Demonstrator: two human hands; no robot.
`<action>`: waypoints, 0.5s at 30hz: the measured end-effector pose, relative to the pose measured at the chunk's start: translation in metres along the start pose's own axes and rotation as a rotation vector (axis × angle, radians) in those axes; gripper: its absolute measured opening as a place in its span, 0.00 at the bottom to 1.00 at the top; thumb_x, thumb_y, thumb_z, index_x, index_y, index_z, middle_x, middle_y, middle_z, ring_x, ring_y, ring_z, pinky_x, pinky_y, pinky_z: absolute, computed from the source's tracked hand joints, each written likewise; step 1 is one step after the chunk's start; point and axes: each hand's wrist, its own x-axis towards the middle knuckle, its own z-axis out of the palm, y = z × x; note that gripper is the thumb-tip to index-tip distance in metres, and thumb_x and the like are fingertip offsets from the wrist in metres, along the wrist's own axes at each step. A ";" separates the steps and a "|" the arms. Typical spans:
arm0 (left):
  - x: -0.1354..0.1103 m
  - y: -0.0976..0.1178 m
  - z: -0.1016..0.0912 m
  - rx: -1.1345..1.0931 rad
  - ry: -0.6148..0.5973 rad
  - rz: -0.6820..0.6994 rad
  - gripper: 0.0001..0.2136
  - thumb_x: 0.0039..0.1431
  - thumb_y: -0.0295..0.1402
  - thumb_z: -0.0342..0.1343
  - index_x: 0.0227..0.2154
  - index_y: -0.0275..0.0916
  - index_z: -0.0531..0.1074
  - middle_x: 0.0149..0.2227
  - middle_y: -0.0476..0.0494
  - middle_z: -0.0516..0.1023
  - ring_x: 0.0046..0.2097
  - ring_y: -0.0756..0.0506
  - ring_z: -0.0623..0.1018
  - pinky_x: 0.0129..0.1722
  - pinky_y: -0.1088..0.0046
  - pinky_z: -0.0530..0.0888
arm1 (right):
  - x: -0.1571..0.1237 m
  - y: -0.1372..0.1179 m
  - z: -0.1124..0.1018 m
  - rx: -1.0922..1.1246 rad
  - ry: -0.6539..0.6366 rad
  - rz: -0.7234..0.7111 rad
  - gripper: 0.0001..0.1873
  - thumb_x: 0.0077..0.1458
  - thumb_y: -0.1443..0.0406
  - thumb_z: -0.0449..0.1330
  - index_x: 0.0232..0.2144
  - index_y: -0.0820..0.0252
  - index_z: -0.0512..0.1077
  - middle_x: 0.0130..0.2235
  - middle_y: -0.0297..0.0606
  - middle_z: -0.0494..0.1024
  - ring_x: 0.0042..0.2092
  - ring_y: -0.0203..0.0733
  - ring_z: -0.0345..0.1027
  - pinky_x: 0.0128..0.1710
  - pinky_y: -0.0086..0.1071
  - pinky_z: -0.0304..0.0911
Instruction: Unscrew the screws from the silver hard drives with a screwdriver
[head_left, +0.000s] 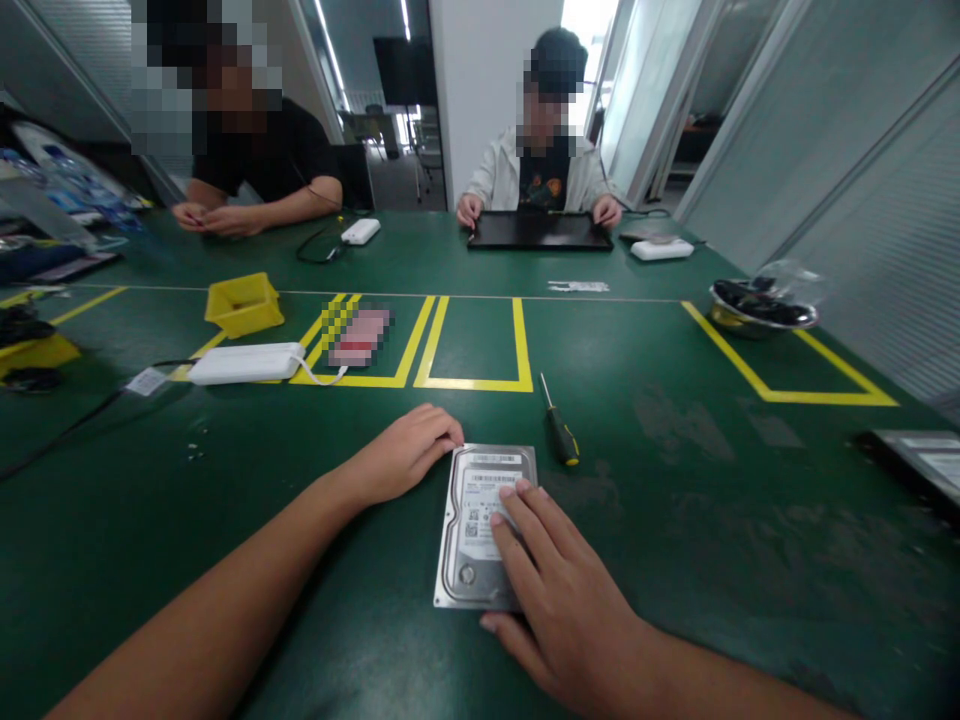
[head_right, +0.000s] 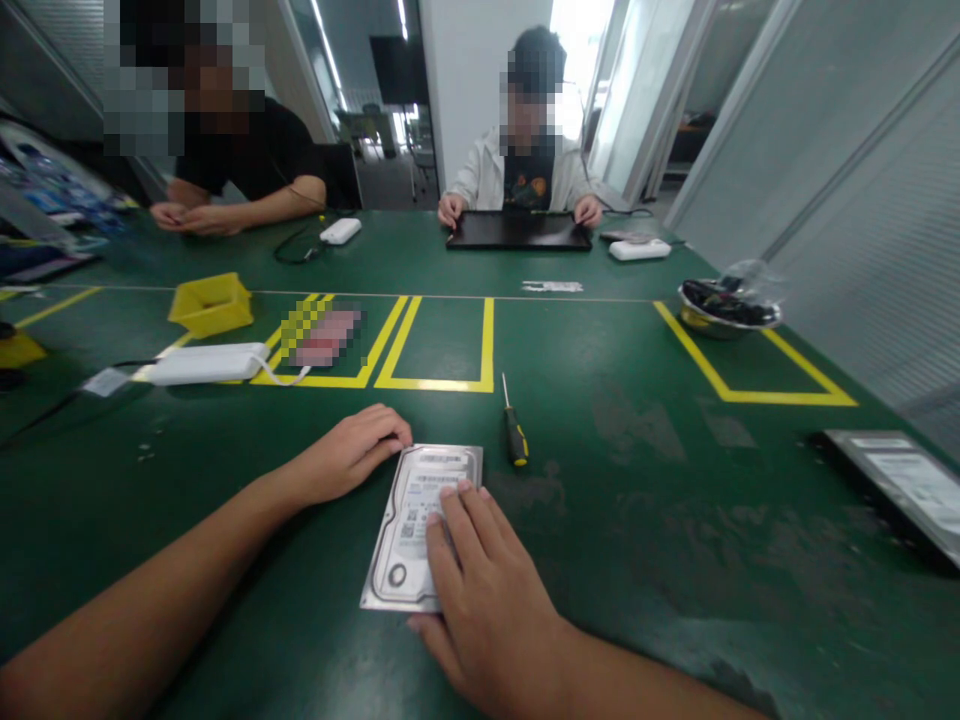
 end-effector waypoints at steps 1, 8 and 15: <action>0.000 0.000 0.001 0.000 0.002 0.001 0.08 0.69 0.28 0.45 0.37 0.38 0.69 0.39 0.46 0.73 0.43 0.46 0.70 0.46 0.67 0.67 | 0.000 0.000 0.000 0.001 0.000 0.001 0.36 0.61 0.50 0.55 0.62 0.71 0.63 0.67 0.58 0.56 0.68 0.64 0.46 0.64 0.55 0.55; 0.000 -0.003 0.006 0.019 0.010 0.014 0.10 0.70 0.30 0.42 0.37 0.38 0.67 0.38 0.45 0.71 0.41 0.45 0.69 0.45 0.66 0.67 | -0.001 0.000 0.001 0.012 -0.006 -0.001 0.36 0.61 0.50 0.54 0.62 0.70 0.63 0.67 0.57 0.56 0.69 0.64 0.45 0.65 0.55 0.54; -0.002 -0.002 0.005 0.022 0.007 0.015 0.11 0.71 0.30 0.41 0.39 0.38 0.68 0.39 0.44 0.72 0.42 0.45 0.70 0.46 0.66 0.68 | -0.002 0.001 0.001 0.016 -0.023 0.000 0.35 0.60 0.54 0.56 0.63 0.69 0.61 0.68 0.57 0.54 0.69 0.63 0.43 0.66 0.55 0.52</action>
